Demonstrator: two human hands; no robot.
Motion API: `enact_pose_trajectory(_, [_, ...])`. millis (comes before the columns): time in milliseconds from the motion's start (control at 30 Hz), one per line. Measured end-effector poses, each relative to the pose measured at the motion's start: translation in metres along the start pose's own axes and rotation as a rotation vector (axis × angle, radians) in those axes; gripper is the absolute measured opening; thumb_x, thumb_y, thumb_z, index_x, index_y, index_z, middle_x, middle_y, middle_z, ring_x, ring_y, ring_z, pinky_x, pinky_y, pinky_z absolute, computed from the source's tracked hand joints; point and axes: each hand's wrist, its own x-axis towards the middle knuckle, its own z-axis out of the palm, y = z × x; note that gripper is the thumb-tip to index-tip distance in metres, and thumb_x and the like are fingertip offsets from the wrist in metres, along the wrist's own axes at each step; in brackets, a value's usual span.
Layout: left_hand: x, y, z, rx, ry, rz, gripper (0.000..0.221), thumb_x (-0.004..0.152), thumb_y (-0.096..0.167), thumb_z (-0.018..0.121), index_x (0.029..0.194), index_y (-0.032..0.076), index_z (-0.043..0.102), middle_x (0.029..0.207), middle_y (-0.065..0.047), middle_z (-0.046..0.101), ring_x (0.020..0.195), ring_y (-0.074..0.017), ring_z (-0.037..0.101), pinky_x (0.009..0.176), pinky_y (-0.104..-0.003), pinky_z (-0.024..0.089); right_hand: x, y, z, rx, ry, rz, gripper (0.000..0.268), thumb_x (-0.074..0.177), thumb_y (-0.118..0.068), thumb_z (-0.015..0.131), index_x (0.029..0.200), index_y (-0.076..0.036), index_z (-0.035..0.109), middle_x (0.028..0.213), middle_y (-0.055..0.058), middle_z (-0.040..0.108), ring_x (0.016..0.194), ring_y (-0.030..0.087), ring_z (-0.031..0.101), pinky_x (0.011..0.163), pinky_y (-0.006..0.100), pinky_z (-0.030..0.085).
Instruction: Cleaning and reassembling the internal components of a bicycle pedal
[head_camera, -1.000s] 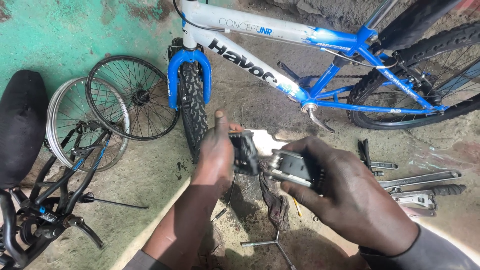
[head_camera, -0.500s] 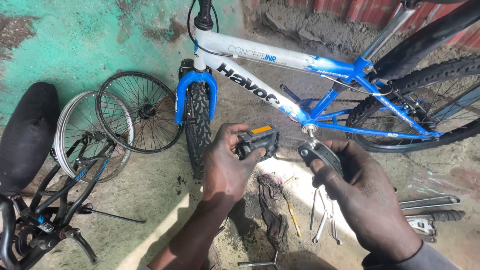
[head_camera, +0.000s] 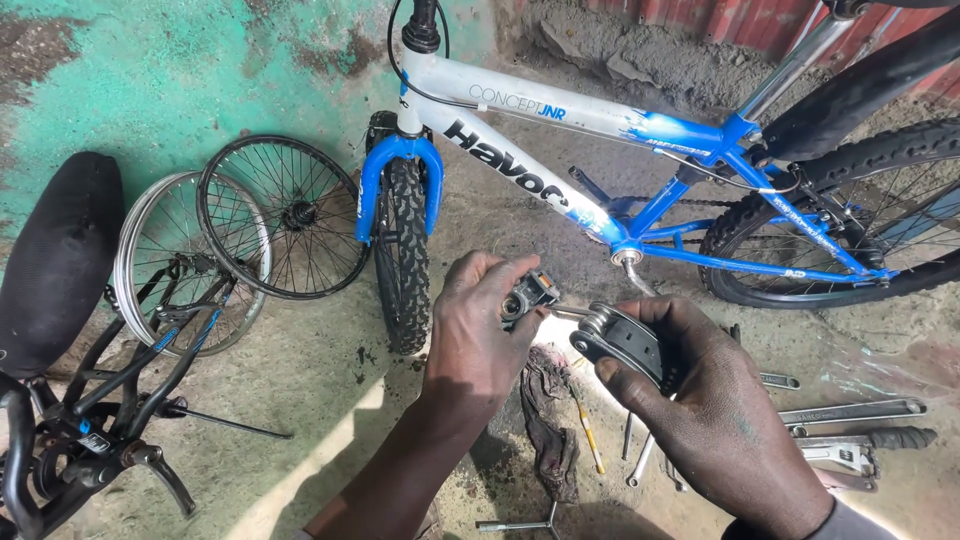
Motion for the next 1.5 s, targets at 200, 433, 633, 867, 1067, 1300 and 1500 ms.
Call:
enact_pose_trajectory(200, [0.009, -0.007, -0.002, 0.097, -0.04, -0.184, 0.027, 0.076, 0.017, 0.089, 0.096, 0.009, 0.072, 0.12, -0.006, 0.063, 0.118, -0.0248, 0.068, 0.104, -0.039, 0.058, 0.02, 0.013, 0.0, -0.216, 0.08, -0.038, 0.04, 0.08, -0.035, 0.073, 0.116, -0.018, 0.067, 0.093, -0.001, 0.081, 0.082, 0.013, 0.071, 0.076, 0.033, 0.052])
enact_pose_trajectory(433, [0.025, -0.014, -0.014, -0.296, 0.002, -0.574, 0.03, 0.082, 0.015, 0.088, 0.105, 0.007, 0.071, 0.105, -0.013, 0.072, 0.088, -0.0244, 0.072, 0.078, -0.032, 0.063, 0.066, 0.216, 0.061, -0.55, -0.051, 0.143, 0.049, 0.088, -0.041, 0.07, 0.116, -0.001, 0.064, 0.097, 0.026, 0.074, 0.099, 0.044, 0.075, 0.085, 0.056, 0.058])
enact_pose_trajectory(633, [0.033, -0.045, -0.01, -0.956, 0.206, -0.819, 0.041, 0.066, 0.006, 0.088, 0.098, 0.006, 0.062, 0.108, -0.013, 0.075, 0.078, -0.0206, 0.074, 0.07, -0.034, 0.066, -0.002, 0.36, 0.141, -0.604, -0.331, 0.649, 0.027, 0.1, -0.036, 0.058, 0.094, -0.011, 0.067, 0.09, 0.005, 0.073, 0.079, 0.018, 0.069, 0.07, 0.032, 0.056])
enact_pose_trajectory(867, [0.038, -0.047, -0.013, -1.042, -0.016, -0.957, 0.042, 0.061, 0.035, 0.086, 0.095, 0.017, 0.071, 0.098, -0.003, 0.08, 0.081, -0.0218, 0.076, 0.074, -0.041, 0.061, 0.009, 0.318, 0.19, -0.403, -0.077, 0.514, 0.049, 0.104, -0.039, 0.049, 0.082, -0.004, 0.075, 0.086, 0.018, 0.076, 0.081, 0.033, 0.072, 0.074, 0.048, 0.051])
enact_pose_trajectory(1067, [0.04, 0.003, -0.044, -1.254, 0.178, -1.04, 0.041, 0.065, 0.012, 0.08, 0.103, -0.002, 0.074, 0.114, -0.015, 0.079, 0.105, -0.0301, 0.074, 0.089, -0.045, 0.059, 0.013, 0.333, 0.218, -0.351, -0.033, 0.652, 0.029, 0.095, -0.025, 0.056, 0.095, -0.014, 0.082, 0.09, 0.011, 0.08, 0.078, 0.024, 0.074, 0.07, 0.039, 0.055])
enact_pose_trajectory(1300, [0.041, -0.006, -0.06, -1.52, 0.269, -0.761, 0.022, 0.085, 0.005, 0.077, 0.106, 0.005, 0.074, 0.1, -0.005, 0.071, 0.075, -0.0104, 0.053, 0.06, -0.023, 0.045, 0.027, 0.248, 0.208, -0.059, 0.149, 0.617, 0.058, 0.088, -0.061, 0.054, 0.104, -0.006, 0.061, 0.094, 0.009, 0.066, 0.086, 0.02, 0.06, 0.071, 0.04, 0.049])
enact_pose_trajectory(1500, [0.035, 0.0, -0.071, -1.268, 0.262, -0.634, 0.031, 0.077, 0.032, 0.081, 0.102, 0.014, 0.076, 0.085, 0.0, 0.071, 0.076, -0.0133, 0.059, 0.069, -0.038, 0.047, 0.057, 0.119, 0.122, -0.425, -0.24, -0.045, 0.027, 0.095, -0.042, 0.066, 0.095, -0.015, 0.07, 0.086, 0.005, 0.077, 0.079, 0.02, 0.069, 0.07, 0.038, 0.049])
